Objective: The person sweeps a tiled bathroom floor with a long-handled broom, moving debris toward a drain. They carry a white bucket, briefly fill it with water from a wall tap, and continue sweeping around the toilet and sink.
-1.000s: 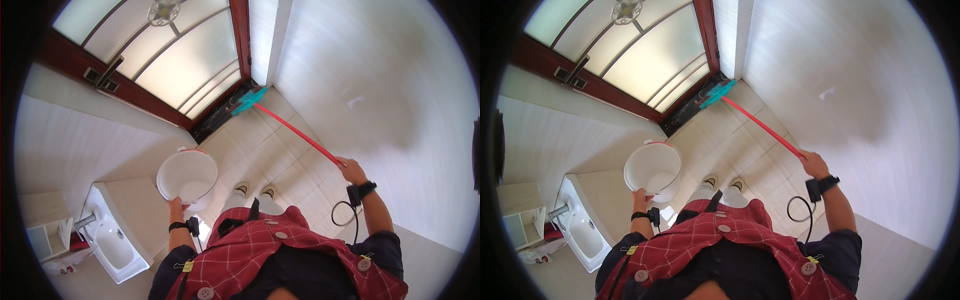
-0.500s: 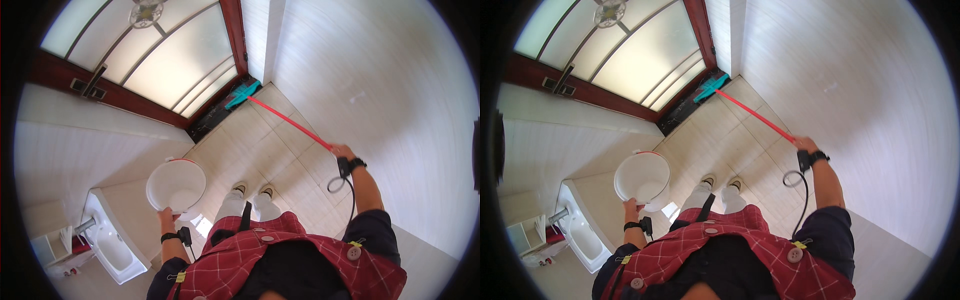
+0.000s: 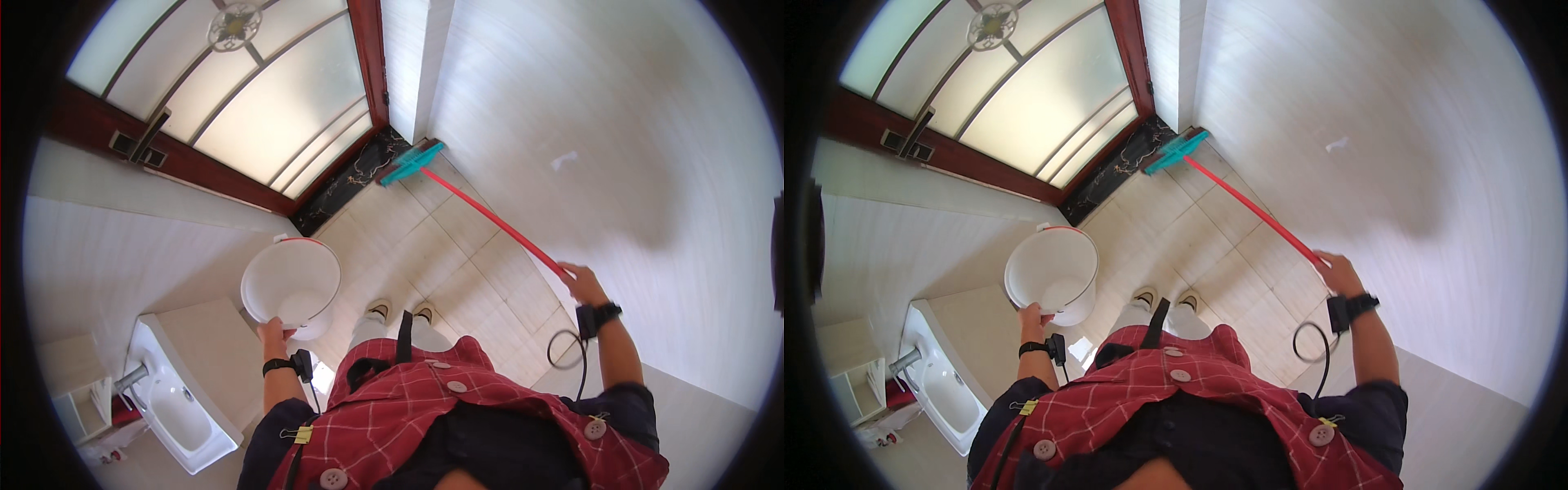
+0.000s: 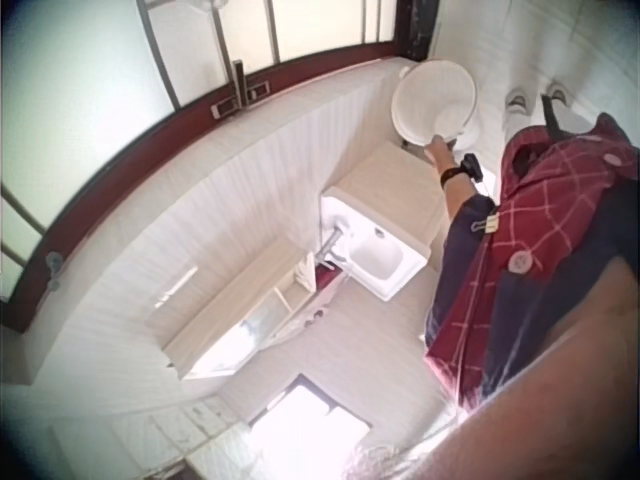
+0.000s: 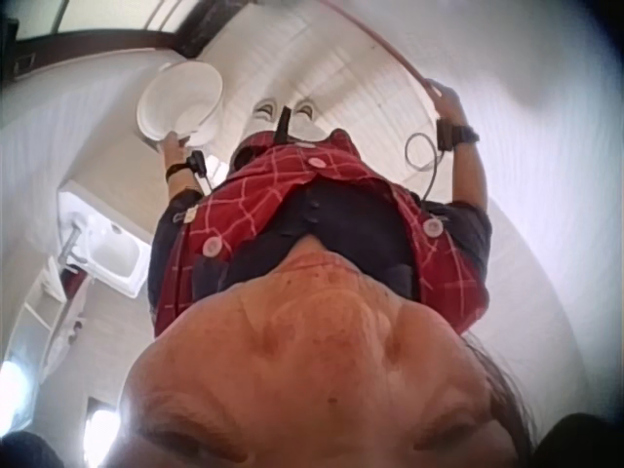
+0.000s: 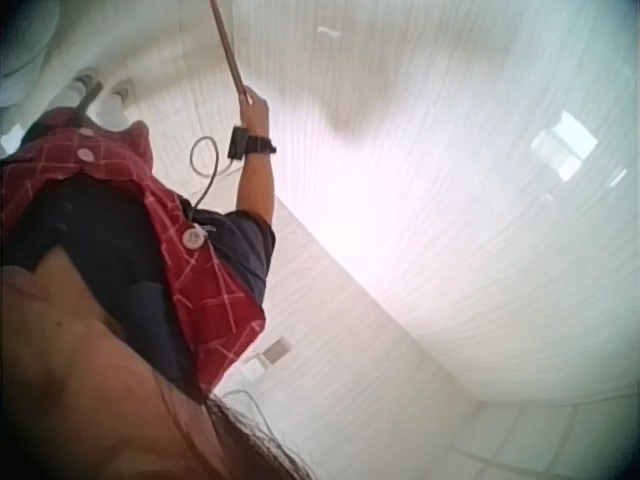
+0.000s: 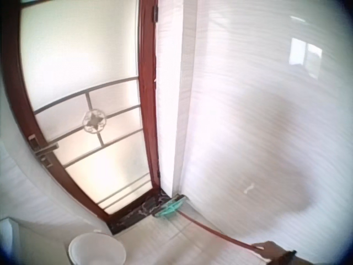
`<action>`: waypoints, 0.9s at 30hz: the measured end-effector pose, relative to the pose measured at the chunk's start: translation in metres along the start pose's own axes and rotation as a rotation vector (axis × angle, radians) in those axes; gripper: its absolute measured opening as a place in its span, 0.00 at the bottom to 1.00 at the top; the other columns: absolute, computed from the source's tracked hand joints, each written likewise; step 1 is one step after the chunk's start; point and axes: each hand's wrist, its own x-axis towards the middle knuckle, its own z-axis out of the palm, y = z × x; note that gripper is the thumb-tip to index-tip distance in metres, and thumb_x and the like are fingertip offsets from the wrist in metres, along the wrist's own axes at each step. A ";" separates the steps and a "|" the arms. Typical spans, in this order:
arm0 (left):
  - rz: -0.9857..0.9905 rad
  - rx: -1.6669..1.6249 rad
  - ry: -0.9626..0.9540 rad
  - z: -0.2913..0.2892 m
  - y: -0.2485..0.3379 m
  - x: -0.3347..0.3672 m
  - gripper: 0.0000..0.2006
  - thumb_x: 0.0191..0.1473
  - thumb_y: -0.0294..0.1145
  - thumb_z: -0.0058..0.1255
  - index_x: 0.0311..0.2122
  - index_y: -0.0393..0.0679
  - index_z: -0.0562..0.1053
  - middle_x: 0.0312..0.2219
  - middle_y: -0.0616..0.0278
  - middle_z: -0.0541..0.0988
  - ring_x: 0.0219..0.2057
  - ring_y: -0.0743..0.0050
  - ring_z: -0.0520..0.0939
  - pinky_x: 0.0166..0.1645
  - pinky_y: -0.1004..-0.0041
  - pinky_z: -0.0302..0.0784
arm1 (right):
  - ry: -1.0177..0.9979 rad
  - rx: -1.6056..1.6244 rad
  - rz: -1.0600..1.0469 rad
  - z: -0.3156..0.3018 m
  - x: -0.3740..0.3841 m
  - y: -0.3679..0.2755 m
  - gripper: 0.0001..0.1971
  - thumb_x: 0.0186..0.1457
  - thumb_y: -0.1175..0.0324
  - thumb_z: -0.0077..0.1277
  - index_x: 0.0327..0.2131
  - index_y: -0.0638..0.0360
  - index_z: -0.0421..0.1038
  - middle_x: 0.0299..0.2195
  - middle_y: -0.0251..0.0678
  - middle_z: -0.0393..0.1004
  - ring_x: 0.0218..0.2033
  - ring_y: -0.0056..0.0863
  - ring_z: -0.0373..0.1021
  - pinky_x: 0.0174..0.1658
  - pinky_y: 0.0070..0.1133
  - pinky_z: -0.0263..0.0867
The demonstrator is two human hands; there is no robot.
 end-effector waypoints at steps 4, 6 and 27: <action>0.018 0.041 -0.061 0.007 0.014 -0.005 0.18 0.40 0.20 0.40 0.39 0.20 0.64 0.30 0.41 0.74 0.24 0.49 0.80 0.20 0.65 0.82 | 0.024 0.090 -0.110 0.034 0.096 0.002 0.18 0.51 0.60 0.48 0.44 0.57 0.71 0.33 0.51 0.75 0.36 0.41 0.73 0.42 0.29 0.66; 0.077 0.111 -0.070 0.009 0.019 -0.007 0.19 0.39 0.19 0.41 0.40 0.20 0.64 0.31 0.41 0.74 0.24 0.49 0.80 0.20 0.65 0.82 | 0.045 0.096 -0.140 0.043 0.094 0.038 0.19 0.51 0.58 0.49 0.44 0.56 0.71 0.31 0.49 0.75 0.31 0.39 0.73 0.38 0.28 0.67; 0.093 0.092 -0.133 0.016 0.015 0.017 0.16 0.41 0.21 0.41 0.37 0.20 0.66 0.30 0.40 0.74 0.18 0.50 0.79 0.18 0.68 0.80 | 0.197 0.083 -0.040 0.078 -0.165 0.013 0.18 0.50 0.68 0.47 0.47 0.51 0.70 0.37 0.50 0.73 0.40 0.44 0.71 0.43 0.30 0.66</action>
